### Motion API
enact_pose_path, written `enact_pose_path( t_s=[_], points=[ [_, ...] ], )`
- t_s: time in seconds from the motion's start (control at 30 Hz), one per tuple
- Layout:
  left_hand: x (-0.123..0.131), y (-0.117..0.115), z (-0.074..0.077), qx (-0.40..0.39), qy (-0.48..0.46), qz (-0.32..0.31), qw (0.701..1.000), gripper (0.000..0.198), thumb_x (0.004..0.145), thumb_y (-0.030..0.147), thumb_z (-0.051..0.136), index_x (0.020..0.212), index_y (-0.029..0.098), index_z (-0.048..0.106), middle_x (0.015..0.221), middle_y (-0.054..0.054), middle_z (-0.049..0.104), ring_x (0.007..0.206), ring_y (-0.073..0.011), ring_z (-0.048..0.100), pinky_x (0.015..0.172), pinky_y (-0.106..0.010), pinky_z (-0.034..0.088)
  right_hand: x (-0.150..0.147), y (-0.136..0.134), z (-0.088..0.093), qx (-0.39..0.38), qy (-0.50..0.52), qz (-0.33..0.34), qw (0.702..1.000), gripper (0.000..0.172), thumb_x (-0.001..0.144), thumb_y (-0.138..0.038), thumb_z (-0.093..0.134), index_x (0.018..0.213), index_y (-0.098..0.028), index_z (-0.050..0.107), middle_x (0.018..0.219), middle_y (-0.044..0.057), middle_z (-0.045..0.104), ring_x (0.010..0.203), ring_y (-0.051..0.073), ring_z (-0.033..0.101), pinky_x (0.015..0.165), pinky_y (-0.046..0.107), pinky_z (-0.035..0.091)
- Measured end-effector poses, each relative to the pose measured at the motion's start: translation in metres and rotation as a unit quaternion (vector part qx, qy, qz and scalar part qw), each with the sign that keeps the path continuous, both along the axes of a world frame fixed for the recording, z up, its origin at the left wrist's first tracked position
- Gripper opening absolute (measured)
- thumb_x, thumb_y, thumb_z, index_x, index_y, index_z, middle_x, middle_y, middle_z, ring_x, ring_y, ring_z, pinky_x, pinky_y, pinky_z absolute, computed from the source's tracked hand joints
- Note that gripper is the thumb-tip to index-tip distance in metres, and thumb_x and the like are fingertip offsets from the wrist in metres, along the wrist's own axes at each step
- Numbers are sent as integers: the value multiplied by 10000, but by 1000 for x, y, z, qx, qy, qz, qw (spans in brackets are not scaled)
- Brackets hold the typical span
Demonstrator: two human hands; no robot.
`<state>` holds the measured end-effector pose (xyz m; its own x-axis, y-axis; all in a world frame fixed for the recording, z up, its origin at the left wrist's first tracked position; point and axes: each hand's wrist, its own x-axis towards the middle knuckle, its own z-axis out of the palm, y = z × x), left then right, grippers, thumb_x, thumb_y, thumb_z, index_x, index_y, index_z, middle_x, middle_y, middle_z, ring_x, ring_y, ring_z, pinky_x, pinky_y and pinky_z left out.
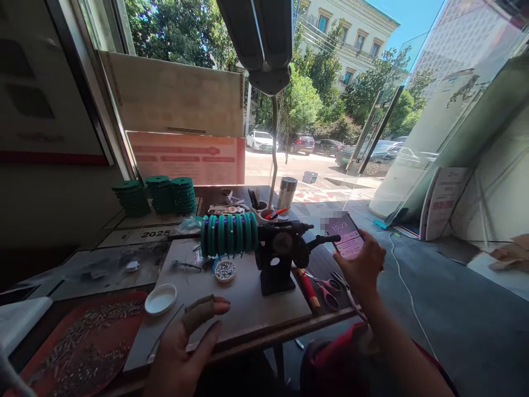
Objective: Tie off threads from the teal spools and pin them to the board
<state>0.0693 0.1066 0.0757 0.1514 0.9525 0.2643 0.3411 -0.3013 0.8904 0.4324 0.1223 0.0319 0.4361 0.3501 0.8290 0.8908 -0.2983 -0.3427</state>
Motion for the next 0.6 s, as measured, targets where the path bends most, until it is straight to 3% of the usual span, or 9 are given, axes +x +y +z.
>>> enact_pose_path(
  t_s=[0.17,0.37,0.6],
  points=[
    [1,-2,4,4,9,-8,1000,218,674,384,573,806,257,691,922,-33,693,924,-222,624,664,-231,542,1,-2,1,29,-32,19,999,678,606,-335,625,1200,-153,354,1092,119,478,996,295,416,859,422,323],
    [-1,0,0,62,38,-15,997,183,693,354,569,813,273,681,926,-11,693,914,-195,629,802,-256,500,-2,-6,7,36,-45,28,998,663,621,-333,619,1200,-146,358,1109,128,470,1021,301,411,879,440,316],
    [-1,1,-2,84,43,-17,995,180,701,349,571,828,275,676,915,-8,697,889,-184,639,792,-239,502,-2,-6,7,35,-48,21,998,679,611,-326,635,1205,-145,359,1109,131,479,1026,301,414,882,436,329]
  ],
)
